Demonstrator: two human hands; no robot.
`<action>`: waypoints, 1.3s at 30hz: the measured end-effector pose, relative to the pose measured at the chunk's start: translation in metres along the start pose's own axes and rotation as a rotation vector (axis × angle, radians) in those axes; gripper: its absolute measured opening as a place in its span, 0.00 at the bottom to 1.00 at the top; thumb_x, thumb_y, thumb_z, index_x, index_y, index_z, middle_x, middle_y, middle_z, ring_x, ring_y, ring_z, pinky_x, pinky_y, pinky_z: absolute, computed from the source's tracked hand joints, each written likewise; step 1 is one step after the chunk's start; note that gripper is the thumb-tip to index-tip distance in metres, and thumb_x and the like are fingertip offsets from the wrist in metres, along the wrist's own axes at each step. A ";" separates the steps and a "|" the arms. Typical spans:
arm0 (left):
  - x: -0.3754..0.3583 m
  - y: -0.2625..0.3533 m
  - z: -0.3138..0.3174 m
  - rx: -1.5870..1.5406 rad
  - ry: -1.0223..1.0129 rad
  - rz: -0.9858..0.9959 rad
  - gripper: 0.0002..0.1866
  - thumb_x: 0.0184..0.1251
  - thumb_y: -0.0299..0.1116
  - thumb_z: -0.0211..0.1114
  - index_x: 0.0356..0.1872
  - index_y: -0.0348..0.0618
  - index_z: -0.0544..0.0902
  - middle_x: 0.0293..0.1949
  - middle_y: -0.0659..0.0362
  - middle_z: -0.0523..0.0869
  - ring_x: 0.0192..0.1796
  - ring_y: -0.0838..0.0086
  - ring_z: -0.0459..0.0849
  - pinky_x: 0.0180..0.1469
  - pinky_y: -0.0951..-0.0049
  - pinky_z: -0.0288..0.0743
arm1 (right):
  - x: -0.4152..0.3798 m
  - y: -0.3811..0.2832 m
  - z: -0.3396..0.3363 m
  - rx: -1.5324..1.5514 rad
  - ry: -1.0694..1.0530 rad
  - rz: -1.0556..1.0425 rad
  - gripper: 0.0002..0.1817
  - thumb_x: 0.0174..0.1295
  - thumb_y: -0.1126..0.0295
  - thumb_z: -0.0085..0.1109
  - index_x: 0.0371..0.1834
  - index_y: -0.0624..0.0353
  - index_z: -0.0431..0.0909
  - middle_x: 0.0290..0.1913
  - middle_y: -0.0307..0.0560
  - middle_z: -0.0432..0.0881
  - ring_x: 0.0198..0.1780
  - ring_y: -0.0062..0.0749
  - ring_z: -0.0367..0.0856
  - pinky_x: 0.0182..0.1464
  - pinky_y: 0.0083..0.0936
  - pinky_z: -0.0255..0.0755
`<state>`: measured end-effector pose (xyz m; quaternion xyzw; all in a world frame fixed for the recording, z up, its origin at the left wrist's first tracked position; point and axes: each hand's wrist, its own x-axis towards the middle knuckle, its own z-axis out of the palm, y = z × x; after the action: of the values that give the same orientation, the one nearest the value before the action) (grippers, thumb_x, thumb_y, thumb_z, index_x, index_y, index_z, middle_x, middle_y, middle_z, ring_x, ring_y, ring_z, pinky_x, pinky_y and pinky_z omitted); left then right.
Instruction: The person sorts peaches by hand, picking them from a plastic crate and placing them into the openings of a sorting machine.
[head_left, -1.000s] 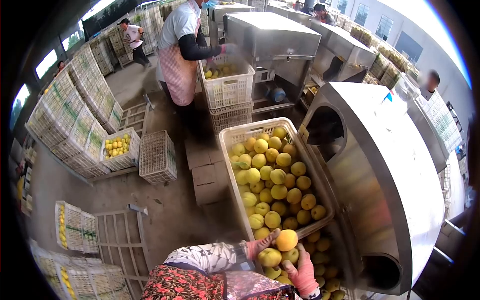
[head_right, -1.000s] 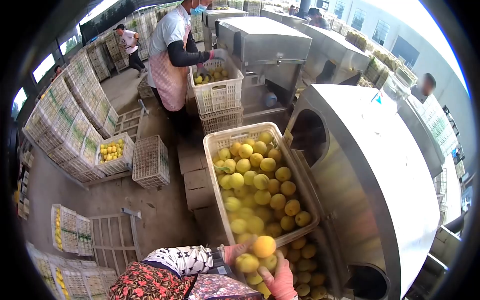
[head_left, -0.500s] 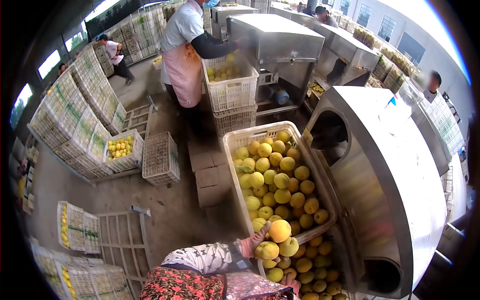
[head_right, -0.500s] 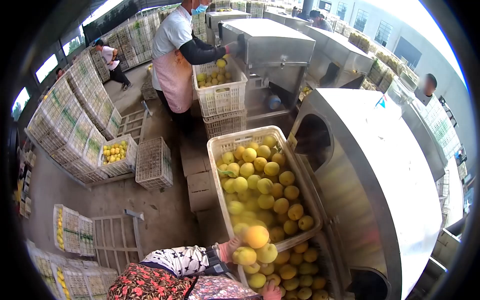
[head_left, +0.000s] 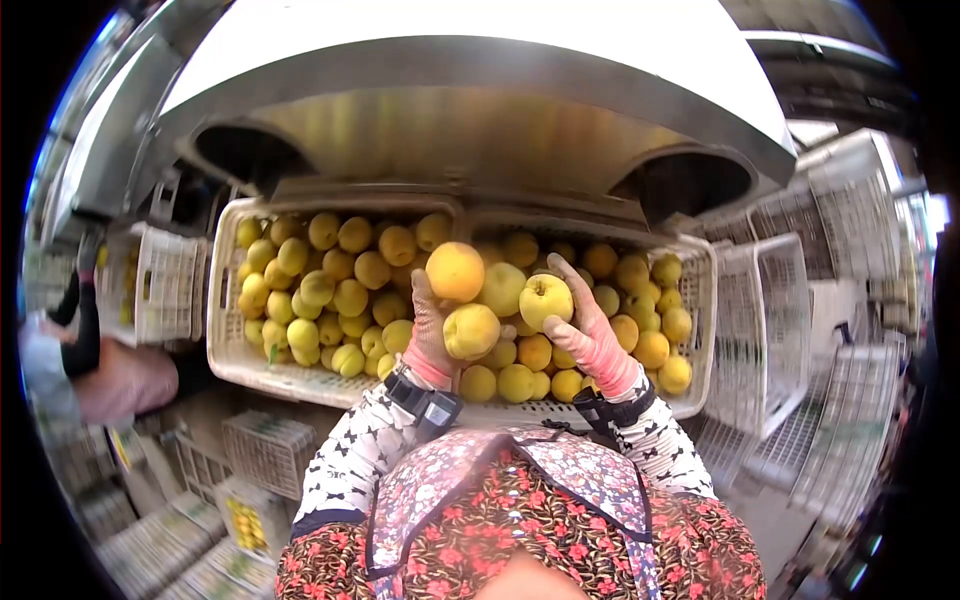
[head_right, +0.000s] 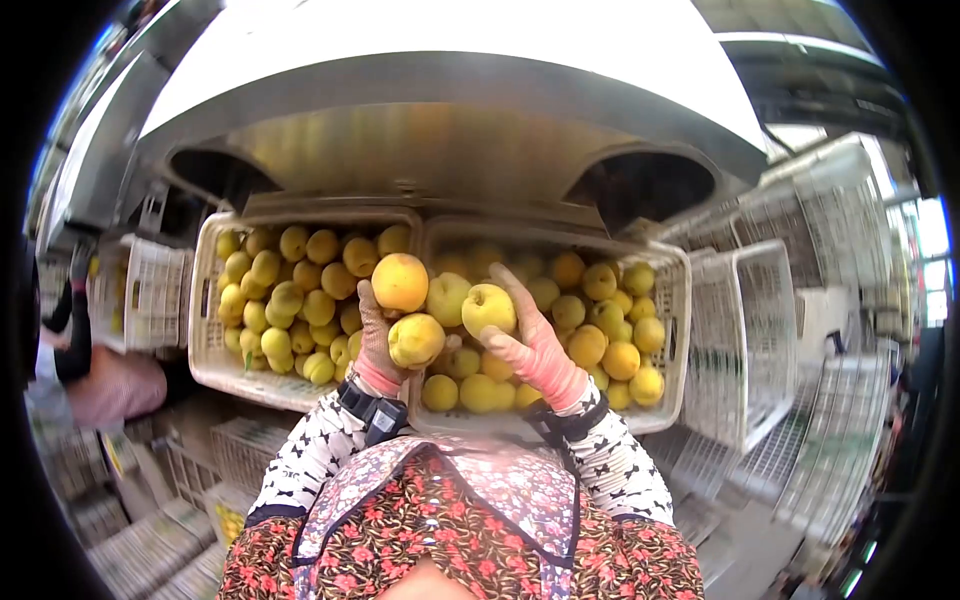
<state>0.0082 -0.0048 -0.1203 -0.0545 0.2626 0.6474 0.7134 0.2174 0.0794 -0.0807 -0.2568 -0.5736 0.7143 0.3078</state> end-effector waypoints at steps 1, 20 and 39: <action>0.027 0.003 0.003 0.036 -0.009 -0.049 0.52 0.50 0.83 0.56 0.65 0.50 0.73 0.62 0.49 0.79 0.60 0.44 0.80 0.53 0.34 0.80 | 0.005 0.003 -0.010 -0.012 0.055 0.040 0.49 0.60 0.57 0.73 0.79 0.61 0.54 0.65 0.46 0.72 0.61 0.28 0.73 0.66 0.24 0.67; 0.122 -0.049 0.053 -0.108 -0.176 -0.279 0.52 0.54 0.81 0.54 0.71 0.53 0.64 0.71 0.41 0.65 0.65 0.22 0.67 0.59 0.26 0.72 | 0.124 -0.038 -0.176 -1.382 0.637 0.216 0.42 0.57 0.45 0.68 0.67 0.64 0.69 0.61 0.71 0.75 0.62 0.65 0.74 0.62 0.45 0.73; 0.131 -0.048 0.102 0.118 -0.310 -0.282 0.45 0.59 0.77 0.57 0.65 0.49 0.74 0.57 0.51 0.82 0.53 0.58 0.85 0.52 0.56 0.84 | 0.053 -0.023 -0.133 -1.119 0.778 -0.316 0.33 0.53 0.58 0.75 0.58 0.67 0.76 0.52 0.60 0.81 0.49 0.52 0.82 0.56 0.40 0.77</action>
<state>0.0880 0.1475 -0.1035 0.0514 0.1769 0.5255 0.8306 0.2803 0.2095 -0.0872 -0.5272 -0.7341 0.1144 0.4125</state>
